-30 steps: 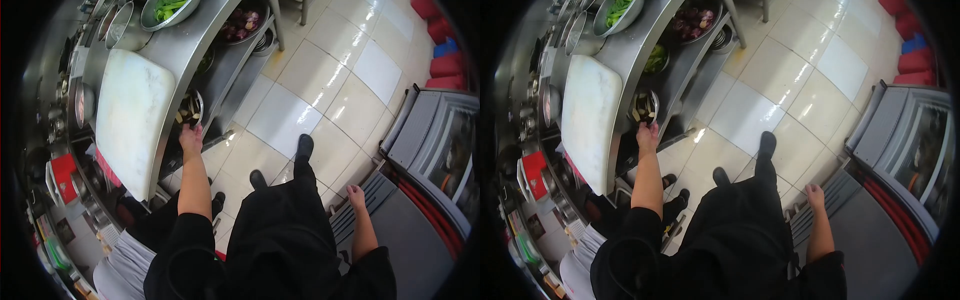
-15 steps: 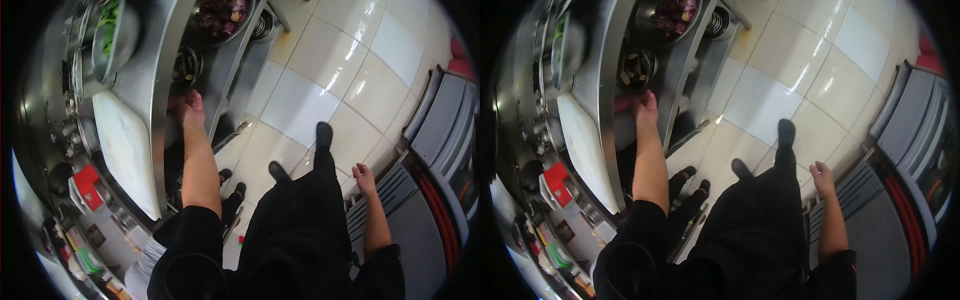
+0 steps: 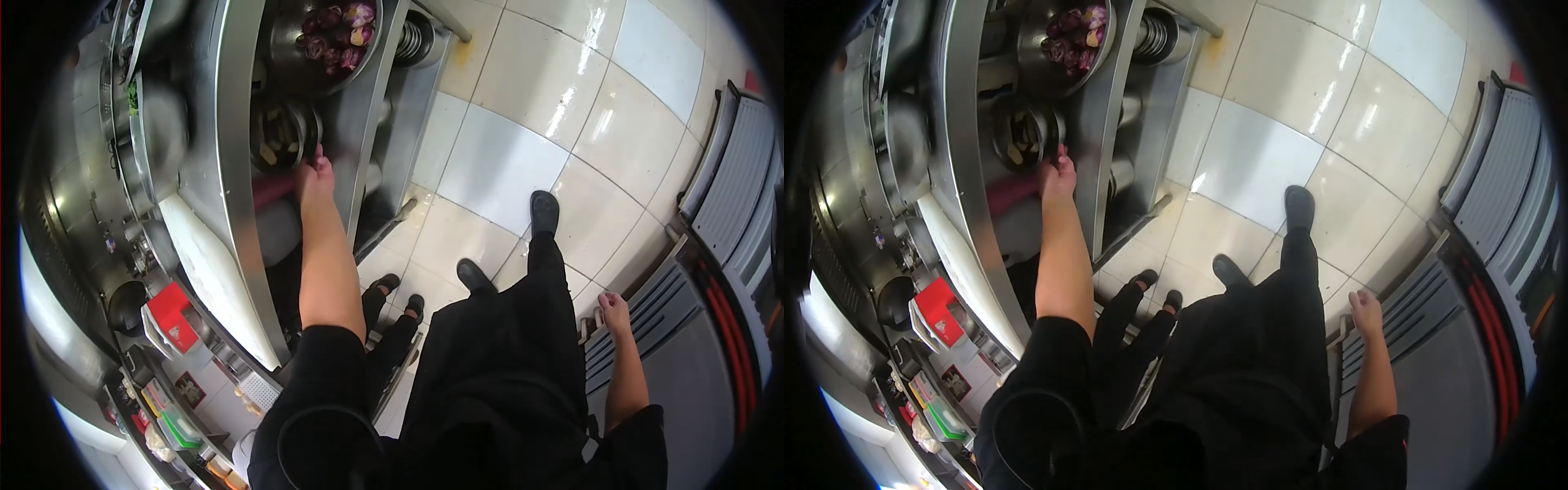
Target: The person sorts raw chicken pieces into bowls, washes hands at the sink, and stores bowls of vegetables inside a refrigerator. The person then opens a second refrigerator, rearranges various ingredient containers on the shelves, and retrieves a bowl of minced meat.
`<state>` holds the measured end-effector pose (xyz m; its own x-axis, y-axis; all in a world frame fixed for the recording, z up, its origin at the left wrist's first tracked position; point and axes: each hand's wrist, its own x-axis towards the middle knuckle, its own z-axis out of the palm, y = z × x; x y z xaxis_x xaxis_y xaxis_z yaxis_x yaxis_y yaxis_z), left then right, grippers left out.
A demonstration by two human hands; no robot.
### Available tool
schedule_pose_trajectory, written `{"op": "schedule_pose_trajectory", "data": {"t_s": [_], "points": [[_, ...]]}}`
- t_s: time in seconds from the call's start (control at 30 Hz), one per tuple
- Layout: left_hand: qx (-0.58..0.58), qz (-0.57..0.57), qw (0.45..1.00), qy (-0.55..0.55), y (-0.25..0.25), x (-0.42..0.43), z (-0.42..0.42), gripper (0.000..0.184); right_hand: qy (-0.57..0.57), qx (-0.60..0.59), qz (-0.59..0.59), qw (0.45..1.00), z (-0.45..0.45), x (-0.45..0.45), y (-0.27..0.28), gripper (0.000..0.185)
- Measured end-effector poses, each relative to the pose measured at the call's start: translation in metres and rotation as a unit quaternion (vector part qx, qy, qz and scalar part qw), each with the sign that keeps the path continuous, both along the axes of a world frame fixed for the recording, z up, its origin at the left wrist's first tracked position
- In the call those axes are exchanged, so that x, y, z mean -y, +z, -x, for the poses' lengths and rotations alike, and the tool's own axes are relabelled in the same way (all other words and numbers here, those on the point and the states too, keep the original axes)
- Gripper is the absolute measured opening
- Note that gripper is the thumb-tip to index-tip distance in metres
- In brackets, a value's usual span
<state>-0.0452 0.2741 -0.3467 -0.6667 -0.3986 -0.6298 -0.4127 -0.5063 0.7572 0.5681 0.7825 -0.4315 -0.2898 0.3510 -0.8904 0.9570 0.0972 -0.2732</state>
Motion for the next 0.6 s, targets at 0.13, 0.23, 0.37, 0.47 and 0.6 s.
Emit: {"op": "schedule_pose_trajectory", "data": {"t_s": [0.13,0.23,0.37,0.47,0.6], "points": [[-0.023,0.081,0.996,-0.019,0.057,-0.031,-0.036,0.023,-0.085,0.018,0.054,0.995,0.056,-0.001,0.032,0.046],[-0.04,0.124,0.991,-0.009,0.11,-0.068,-0.045,0.024,-0.074,-0.01,0.059,0.995,0.08,-0.005,0.039,0.052],[-0.038,0.055,0.998,-0.002,0.087,-0.037,-0.036,0.016,-0.101,-0.046,0.06,0.992,0.096,-0.003,0.045,0.053],[-0.064,-0.064,0.993,-0.076,0.04,0.003,-0.041,0.024,-0.062,-0.019,0.059,0.996,0.118,-0.004,0.054,0.052],[-0.07,-0.064,0.995,-0.042,0.048,-0.018,-0.07,0.023,-0.052,-0.078,0.045,0.995,0.134,-0.003,0.043,0.053]]}}
